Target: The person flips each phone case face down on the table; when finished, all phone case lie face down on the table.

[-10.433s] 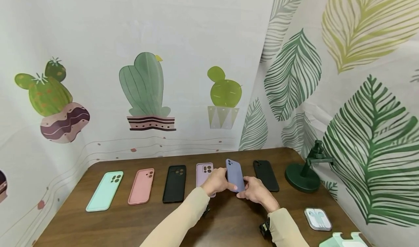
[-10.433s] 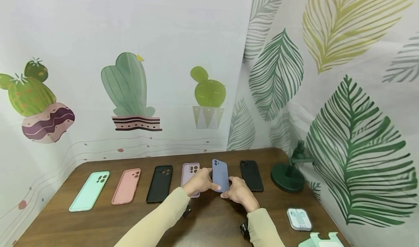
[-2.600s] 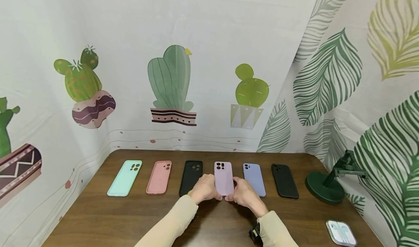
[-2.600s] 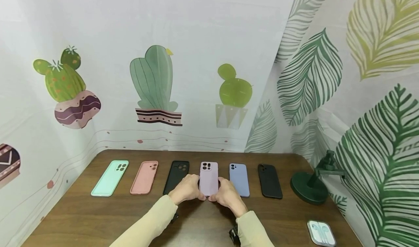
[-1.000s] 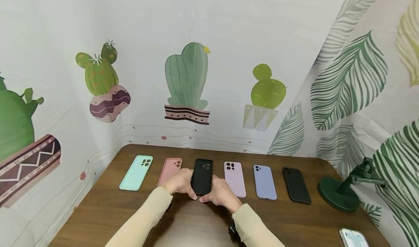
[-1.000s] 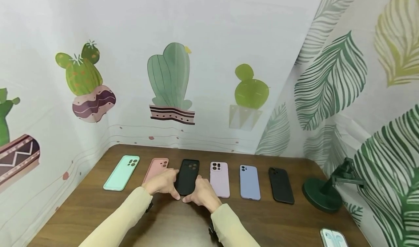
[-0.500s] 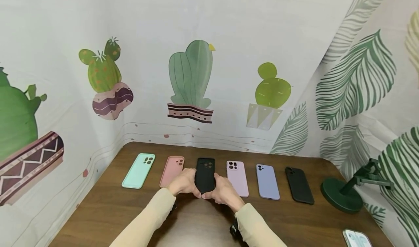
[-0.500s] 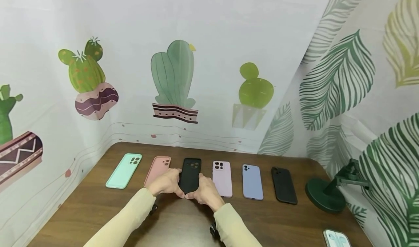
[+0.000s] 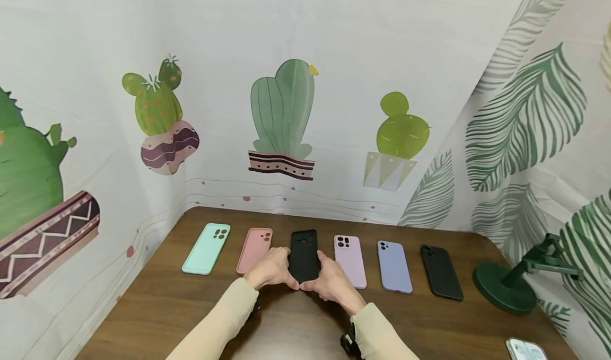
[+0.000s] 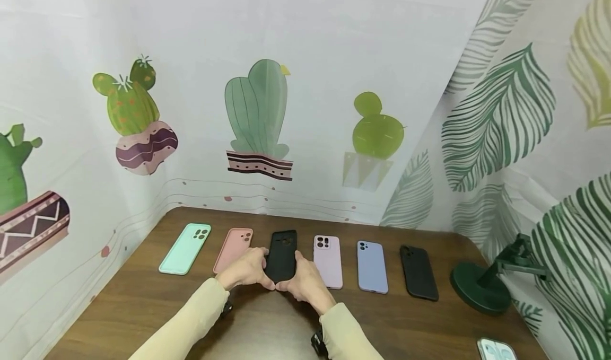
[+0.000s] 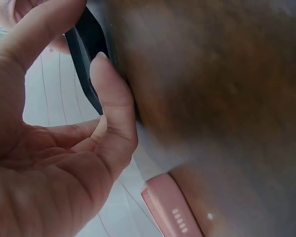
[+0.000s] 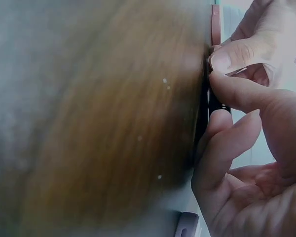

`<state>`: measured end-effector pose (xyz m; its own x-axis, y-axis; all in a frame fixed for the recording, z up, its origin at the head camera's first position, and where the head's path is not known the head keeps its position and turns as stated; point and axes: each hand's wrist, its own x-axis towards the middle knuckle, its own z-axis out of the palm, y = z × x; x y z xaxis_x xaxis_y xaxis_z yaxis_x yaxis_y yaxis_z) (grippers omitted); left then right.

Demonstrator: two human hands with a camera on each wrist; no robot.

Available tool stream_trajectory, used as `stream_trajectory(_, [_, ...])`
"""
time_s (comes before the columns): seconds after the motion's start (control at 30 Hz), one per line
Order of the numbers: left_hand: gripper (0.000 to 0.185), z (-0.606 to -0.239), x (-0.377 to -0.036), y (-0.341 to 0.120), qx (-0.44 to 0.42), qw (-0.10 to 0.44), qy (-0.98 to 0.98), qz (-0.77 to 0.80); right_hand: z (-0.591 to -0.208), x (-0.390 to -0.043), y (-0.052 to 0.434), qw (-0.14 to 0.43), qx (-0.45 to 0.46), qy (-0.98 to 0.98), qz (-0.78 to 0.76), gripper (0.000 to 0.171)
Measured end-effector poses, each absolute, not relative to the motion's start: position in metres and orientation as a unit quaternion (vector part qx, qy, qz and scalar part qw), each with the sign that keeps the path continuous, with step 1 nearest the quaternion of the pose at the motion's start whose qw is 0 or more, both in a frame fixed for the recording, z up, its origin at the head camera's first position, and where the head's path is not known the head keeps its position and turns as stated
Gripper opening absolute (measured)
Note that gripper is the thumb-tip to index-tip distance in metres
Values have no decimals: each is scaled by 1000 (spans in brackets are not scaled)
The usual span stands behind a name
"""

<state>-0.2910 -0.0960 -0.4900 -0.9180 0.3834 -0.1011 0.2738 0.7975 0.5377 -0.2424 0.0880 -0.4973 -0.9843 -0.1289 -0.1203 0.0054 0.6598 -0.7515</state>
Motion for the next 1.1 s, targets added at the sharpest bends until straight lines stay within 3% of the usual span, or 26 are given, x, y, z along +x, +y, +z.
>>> stream_trajectory(0.37, [91,-487,-288,-95,174,120,926,312,-493,-237,90,39,-57,905,-421,99])
stream_trajectory(0.67, [86,-492,-288,-102,159,201,868,426,-493,-228,93,-11,-76,912,-402,97])
stream_trajectory(0.9, [86,-496,-281,-88,122,181,869,445,-493,-219,87,-29,-80,919,-384,100])
stream_trajectory(1.1, [69,-495,-283,-87,116,168,853,480,-490,-221,81,-30,-102,917,-384,98])
